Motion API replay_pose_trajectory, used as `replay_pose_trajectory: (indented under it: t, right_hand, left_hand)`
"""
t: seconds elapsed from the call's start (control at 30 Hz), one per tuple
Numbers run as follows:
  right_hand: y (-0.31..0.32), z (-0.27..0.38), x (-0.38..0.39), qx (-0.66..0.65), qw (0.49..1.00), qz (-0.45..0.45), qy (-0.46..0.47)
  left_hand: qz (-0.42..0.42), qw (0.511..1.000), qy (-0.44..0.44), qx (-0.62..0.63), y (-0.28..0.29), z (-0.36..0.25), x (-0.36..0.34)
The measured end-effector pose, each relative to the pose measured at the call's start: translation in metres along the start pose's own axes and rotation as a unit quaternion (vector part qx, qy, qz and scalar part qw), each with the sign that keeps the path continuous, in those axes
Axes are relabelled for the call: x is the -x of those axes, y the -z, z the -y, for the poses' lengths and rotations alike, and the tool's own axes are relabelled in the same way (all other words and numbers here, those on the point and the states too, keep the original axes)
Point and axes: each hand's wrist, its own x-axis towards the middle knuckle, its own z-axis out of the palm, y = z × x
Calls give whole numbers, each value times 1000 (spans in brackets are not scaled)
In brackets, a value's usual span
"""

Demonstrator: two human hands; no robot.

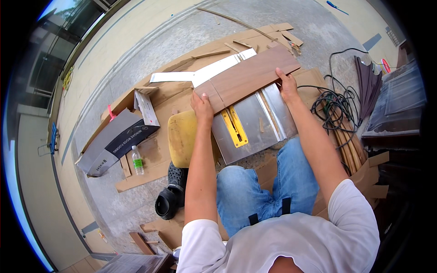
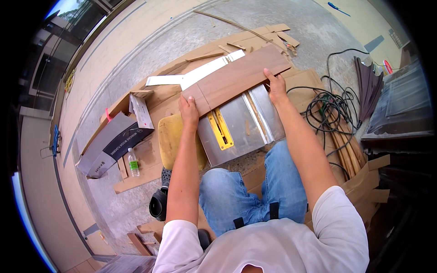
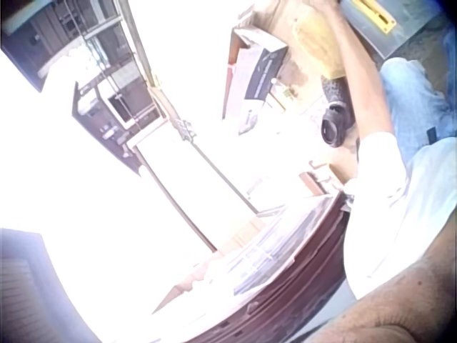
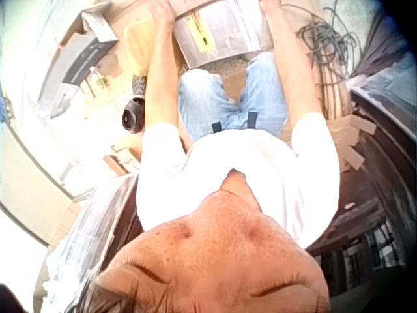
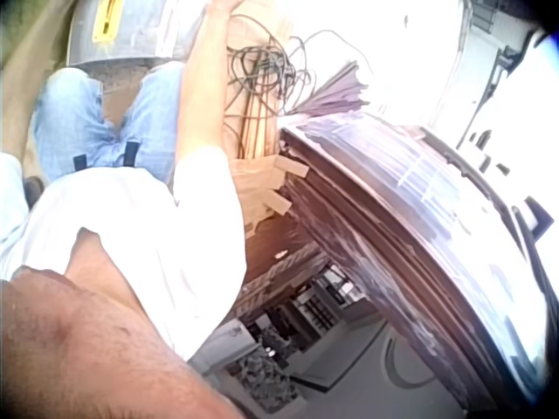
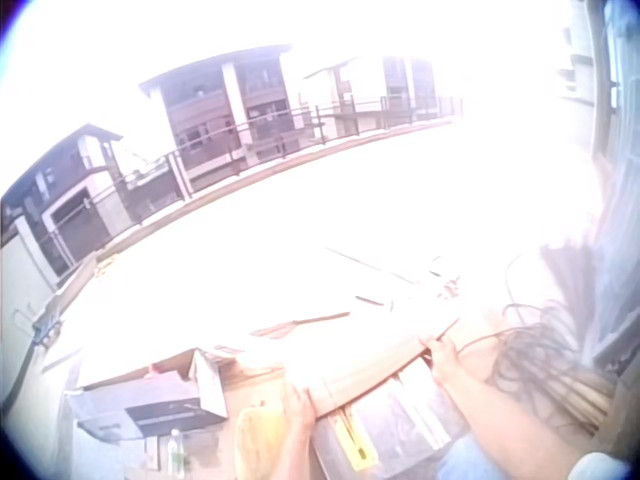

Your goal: The person marks wood floorboards with a pencil, cuts them using a table saw, and fits the pieces into the gaps of a new wood floor installation.

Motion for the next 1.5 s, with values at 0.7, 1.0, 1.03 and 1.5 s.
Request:
replay_pose_trajectory:
  t: [0.7,1.0,1.03,1.5]
  right_hand:
    - [-1,2,6,-4,1000,-1,-3]
    - [1,-1,3,5,1000,-4,2]
    - [1,-2,3,5,1000,-9,7]
    - [2,49,13,9,999,-44,-10]
  left_hand:
    - [22,1000,15,4,3,0,4]
    - [22,1000,-4,14,8,5,6]
    - [26,999,-20,28,11,8,6]
    - [-174,973,141,-55,135,21,0]
